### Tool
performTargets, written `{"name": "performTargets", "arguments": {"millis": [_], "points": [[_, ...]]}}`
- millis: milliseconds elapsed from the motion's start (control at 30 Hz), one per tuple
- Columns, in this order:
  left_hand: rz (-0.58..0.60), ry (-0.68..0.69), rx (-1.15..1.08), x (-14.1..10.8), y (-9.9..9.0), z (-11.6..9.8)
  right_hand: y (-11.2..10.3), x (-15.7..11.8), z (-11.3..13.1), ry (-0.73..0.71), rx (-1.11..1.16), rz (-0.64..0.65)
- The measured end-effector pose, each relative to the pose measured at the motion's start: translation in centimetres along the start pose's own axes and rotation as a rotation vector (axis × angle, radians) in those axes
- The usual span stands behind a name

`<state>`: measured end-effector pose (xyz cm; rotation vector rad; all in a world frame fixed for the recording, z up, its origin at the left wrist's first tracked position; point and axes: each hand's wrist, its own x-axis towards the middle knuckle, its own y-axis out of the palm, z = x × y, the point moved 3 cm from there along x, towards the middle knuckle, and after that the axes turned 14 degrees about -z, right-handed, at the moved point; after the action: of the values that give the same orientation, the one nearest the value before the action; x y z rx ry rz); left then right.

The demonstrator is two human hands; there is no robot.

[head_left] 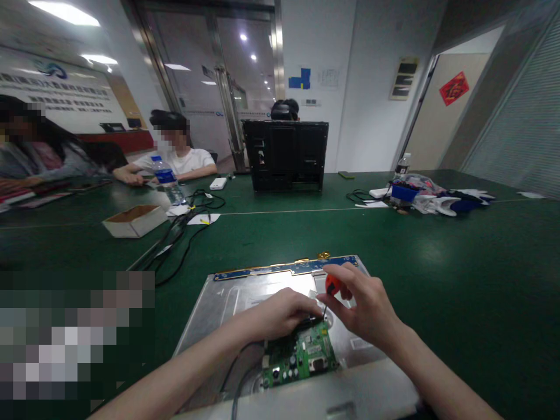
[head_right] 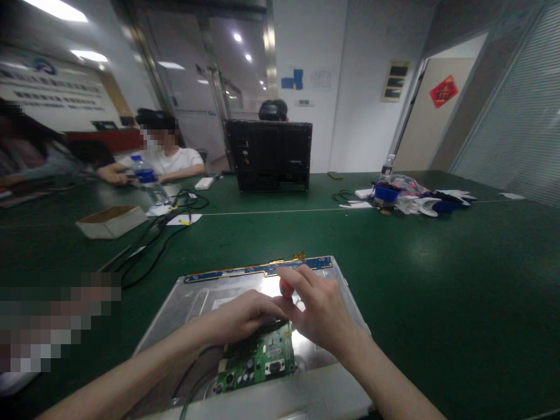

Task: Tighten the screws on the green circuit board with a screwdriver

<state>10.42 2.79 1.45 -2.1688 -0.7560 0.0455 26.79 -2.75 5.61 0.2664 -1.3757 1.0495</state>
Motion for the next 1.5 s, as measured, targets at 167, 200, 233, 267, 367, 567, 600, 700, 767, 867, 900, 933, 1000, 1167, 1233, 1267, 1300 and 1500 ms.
{"name": "performTargets", "arguments": {"millis": [167,200,233,267,367,567,600,700,767,867,900,933,1000,1167,1233,1267,1300,1500], "points": [[0.007,-0.003,0.008,0.08,-0.11,-0.27,-0.02,0.13,0.19,0.060,0.062,0.042],[0.007,-0.005,0.005,0.09,-0.14,-0.33,-0.03,0.16,0.26,0.067,0.073,0.045],[0.009,-0.007,0.001,0.09,-0.16,-0.39,-0.03,0.19,0.32,0.071,0.081,0.046],[0.010,-0.009,-0.002,0.08,-0.19,-0.43,-0.04,0.21,0.35,0.071,0.084,0.042],[0.009,-0.005,-0.008,0.06,-0.25,-0.47,-0.01,0.18,0.29,0.067,0.068,0.024],[0.013,-0.003,-0.001,-0.03,-0.16,-0.12,-0.03,0.00,-0.04,0.005,-0.002,0.007],[0.008,0.001,0.003,-0.04,-0.13,-0.07,-0.03,0.00,-0.04,0.000,-0.008,0.021],[0.008,0.005,0.000,-0.04,-0.04,-0.05,-0.01,0.06,0.10,0.014,-0.005,0.072],[0.016,-0.004,-0.014,0.00,-0.03,-0.14,-0.02,0.13,0.27,0.032,0.005,0.078],[0.020,-0.021,-0.027,0.08,-0.10,-0.28,0.00,0.15,0.38,0.067,0.032,0.055],[0.020,-0.022,-0.030,0.09,-0.13,-0.30,0.03,0.13,0.34,0.079,0.039,0.050],[0.019,-0.019,-0.032,0.09,-0.16,-0.31,0.06,0.10,0.28,0.085,0.040,0.047],[0.018,-0.010,-0.030,0.06,-0.19,-0.28,0.10,0.03,0.12,0.073,0.017,0.039],[0.016,-0.002,0.009,0.04,-0.18,-0.22,-0.05,0.03,0.03,-0.014,-0.041,0.041],[0.017,-0.003,0.014,0.06,-0.17,-0.32,-0.14,0.12,0.11,-0.002,-0.019,0.057],[0.016,-0.006,0.017,0.07,-0.17,-0.38,-0.18,0.18,0.17,0.014,0.000,0.062],[0.016,-0.009,0.018,0.08,-0.17,-0.42,-0.22,0.24,0.23,0.031,0.021,0.065],[0.012,-0.010,-0.007,0.02,-0.16,-0.25,-0.21,0.38,0.36,0.091,0.058,0.058]]}}
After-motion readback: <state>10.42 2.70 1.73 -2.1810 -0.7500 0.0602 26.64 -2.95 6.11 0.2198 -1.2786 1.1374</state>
